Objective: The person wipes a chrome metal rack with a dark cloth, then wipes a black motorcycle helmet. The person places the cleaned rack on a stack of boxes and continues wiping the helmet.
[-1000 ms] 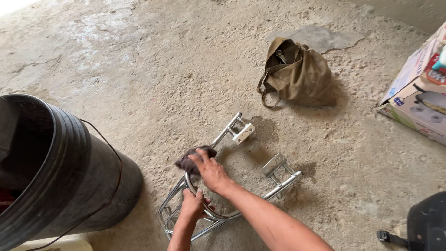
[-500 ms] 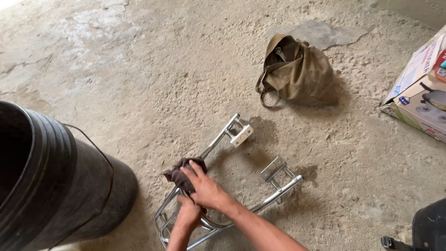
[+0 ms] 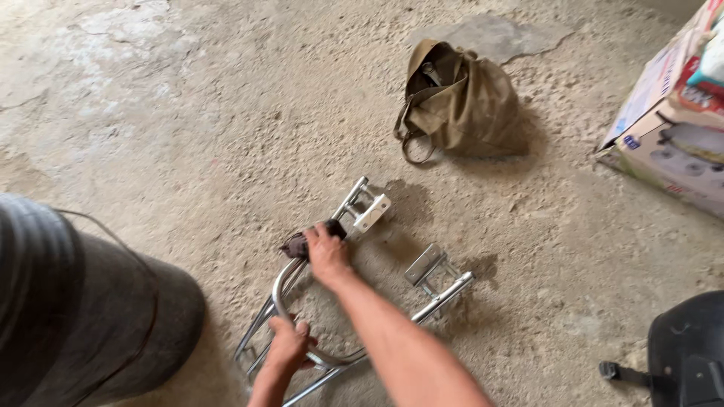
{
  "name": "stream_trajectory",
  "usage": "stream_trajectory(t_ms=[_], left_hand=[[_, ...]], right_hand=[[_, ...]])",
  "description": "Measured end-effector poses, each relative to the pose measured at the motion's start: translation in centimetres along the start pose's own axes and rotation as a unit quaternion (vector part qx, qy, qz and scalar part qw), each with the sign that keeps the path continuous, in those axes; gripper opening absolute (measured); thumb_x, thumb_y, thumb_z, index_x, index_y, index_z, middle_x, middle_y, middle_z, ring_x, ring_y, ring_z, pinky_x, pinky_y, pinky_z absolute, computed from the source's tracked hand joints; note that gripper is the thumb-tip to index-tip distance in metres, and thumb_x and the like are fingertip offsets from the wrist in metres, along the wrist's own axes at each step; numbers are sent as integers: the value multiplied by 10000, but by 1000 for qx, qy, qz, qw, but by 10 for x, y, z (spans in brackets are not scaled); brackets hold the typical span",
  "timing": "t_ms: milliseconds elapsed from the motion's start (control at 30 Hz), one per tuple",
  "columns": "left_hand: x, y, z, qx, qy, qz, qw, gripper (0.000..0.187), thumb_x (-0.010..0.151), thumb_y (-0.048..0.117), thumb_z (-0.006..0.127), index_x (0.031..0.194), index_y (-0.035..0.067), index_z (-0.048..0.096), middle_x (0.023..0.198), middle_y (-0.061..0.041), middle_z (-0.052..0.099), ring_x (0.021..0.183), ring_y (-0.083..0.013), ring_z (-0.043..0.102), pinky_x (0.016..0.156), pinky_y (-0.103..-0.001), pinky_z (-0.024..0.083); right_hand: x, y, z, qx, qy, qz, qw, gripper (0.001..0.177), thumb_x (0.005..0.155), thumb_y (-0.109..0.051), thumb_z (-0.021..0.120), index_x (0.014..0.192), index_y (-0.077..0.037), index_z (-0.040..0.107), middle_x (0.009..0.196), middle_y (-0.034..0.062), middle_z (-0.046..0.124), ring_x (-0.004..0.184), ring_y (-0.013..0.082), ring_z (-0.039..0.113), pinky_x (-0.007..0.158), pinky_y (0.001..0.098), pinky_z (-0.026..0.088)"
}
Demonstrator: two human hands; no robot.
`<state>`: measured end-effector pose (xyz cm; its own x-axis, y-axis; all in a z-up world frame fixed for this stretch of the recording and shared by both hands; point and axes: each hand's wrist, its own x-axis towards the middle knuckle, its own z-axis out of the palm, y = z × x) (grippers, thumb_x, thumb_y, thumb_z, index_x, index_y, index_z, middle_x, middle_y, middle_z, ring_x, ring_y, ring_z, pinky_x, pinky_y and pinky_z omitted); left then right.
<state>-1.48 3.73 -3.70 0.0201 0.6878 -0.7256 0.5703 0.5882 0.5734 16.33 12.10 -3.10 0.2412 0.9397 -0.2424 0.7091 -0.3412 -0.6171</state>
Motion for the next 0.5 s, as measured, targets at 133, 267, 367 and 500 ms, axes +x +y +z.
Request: stream_trajectory(t_ms=[133,267,367,500], left_hand=[[-12,13,-1,42,2,-24,999,605,1036,246,473,1389,-36,71,1014,-226,738,832,-344,755,606,-448,654],[-17,28,5,25,15,-53,998,710,1040,250,454,1447,-39,-51,1061,-234,700,869,-338,731,628,-498,638],[-20,26,-1,30,3,-37,999,764,1040,256,452,1457,-48,-110,1063,-234,703,856,-321,738,638,-488,661],[-17,17,-5,23,-20,-45,999,676,1050,280,417,1456,10,-53,1046,-228,720,810,-352,768,635,-452,674]], right_hand=[[-20,-20,-27,-13,-80,-85,993,697,842,26,720,1462,-182,476,1528,134,422,1069,348,685,919,404,610],[-61,-49,-18,-11,-123,-140,983,811,743,112,746,1443,-204,486,1565,104,388,1108,361,667,928,416,605],[-57,-45,-13,-23,-133,-180,974,834,745,125,722,1447,-260,487,1562,95,383,1176,333,621,916,435,614],[-26,-15,-11,-37,-108,-113,987,800,775,-7,786,1452,-251,436,1478,97,420,1164,291,613,1047,511,469]])
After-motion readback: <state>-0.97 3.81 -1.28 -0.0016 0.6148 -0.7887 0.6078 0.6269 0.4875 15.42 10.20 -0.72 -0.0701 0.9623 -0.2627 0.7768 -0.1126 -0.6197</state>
